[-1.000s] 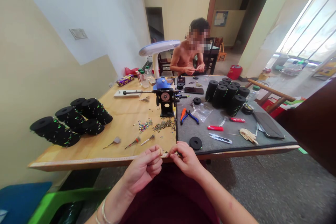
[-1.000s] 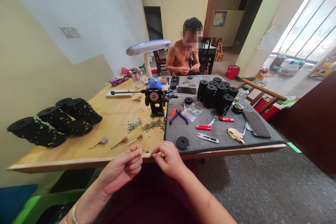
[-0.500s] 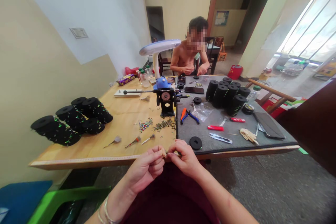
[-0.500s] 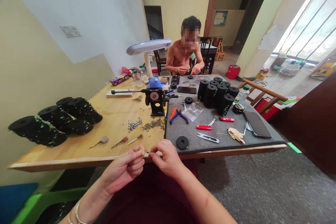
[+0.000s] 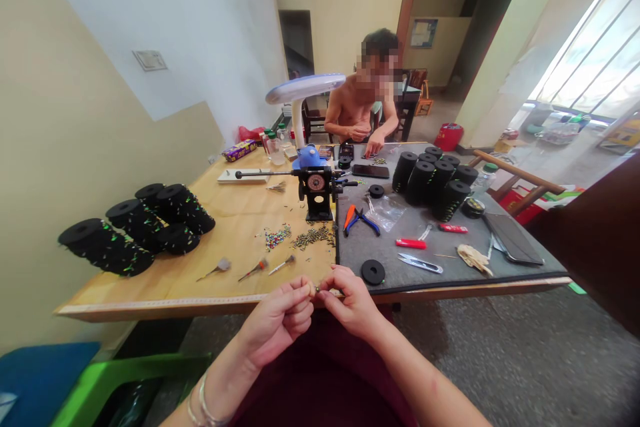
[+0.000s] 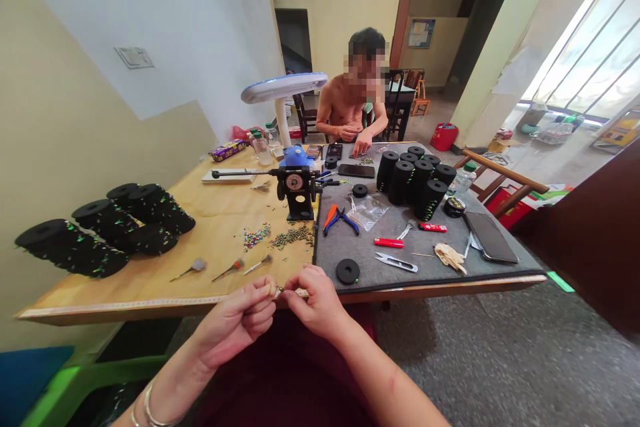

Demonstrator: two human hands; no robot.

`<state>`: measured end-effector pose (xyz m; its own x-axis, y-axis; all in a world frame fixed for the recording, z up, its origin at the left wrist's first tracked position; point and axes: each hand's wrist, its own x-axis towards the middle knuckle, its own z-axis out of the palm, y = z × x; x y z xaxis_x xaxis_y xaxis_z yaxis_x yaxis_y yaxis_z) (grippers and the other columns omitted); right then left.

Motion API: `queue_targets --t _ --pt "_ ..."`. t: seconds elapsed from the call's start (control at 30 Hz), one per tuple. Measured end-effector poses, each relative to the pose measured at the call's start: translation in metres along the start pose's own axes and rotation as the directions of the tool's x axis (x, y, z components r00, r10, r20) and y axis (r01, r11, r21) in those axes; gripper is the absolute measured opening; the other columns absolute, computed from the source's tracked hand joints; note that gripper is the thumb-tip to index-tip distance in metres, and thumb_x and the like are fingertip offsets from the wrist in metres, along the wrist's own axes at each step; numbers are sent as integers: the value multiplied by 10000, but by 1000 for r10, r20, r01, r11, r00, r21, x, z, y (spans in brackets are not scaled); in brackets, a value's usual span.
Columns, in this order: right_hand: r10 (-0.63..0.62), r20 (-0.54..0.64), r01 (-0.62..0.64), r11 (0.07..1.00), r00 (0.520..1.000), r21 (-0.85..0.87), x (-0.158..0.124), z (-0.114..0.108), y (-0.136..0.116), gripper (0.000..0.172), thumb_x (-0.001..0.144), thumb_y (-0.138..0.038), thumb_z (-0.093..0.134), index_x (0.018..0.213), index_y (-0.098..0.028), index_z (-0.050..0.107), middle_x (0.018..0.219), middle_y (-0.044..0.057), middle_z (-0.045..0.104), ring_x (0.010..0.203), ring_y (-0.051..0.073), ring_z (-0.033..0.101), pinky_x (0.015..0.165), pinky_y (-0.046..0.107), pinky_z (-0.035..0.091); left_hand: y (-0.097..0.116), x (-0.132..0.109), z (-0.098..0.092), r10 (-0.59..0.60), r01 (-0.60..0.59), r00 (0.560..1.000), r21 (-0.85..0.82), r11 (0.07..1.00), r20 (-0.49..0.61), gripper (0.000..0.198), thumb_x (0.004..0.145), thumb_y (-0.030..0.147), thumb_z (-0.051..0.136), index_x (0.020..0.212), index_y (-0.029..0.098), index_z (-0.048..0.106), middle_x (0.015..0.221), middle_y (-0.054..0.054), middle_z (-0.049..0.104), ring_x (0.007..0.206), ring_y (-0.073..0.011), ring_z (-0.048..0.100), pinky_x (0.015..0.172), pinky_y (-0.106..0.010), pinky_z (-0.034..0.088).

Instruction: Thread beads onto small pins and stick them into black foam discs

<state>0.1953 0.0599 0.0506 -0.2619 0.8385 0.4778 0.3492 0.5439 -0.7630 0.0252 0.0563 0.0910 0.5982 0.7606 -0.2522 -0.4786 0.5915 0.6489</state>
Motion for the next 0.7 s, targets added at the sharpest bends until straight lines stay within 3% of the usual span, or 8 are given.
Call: queue_targets --t 0.3,0.7 --pt "-11 41 11 1000 999 4 -7 -2 5 135 897 -208 470 779 -225 533 709 -6 654 695 156 588 1004 416 353 -4 4 -7 19 -23 999 -64 998 -50 279 710 239 756 705 155 490 473 130 207 402 -17 102 388 -144 139" --pt "42 63 -41 999 997 -12 -14 -5 14 193 906 -192 474 760 -220 598 713 2 682 729 166 590 946 358 377 1 3 -4 18 -18 1000 -58 998 -4 255 720 237 746 695 147 509 468 132 181 396 -16 101 382 -145 134"
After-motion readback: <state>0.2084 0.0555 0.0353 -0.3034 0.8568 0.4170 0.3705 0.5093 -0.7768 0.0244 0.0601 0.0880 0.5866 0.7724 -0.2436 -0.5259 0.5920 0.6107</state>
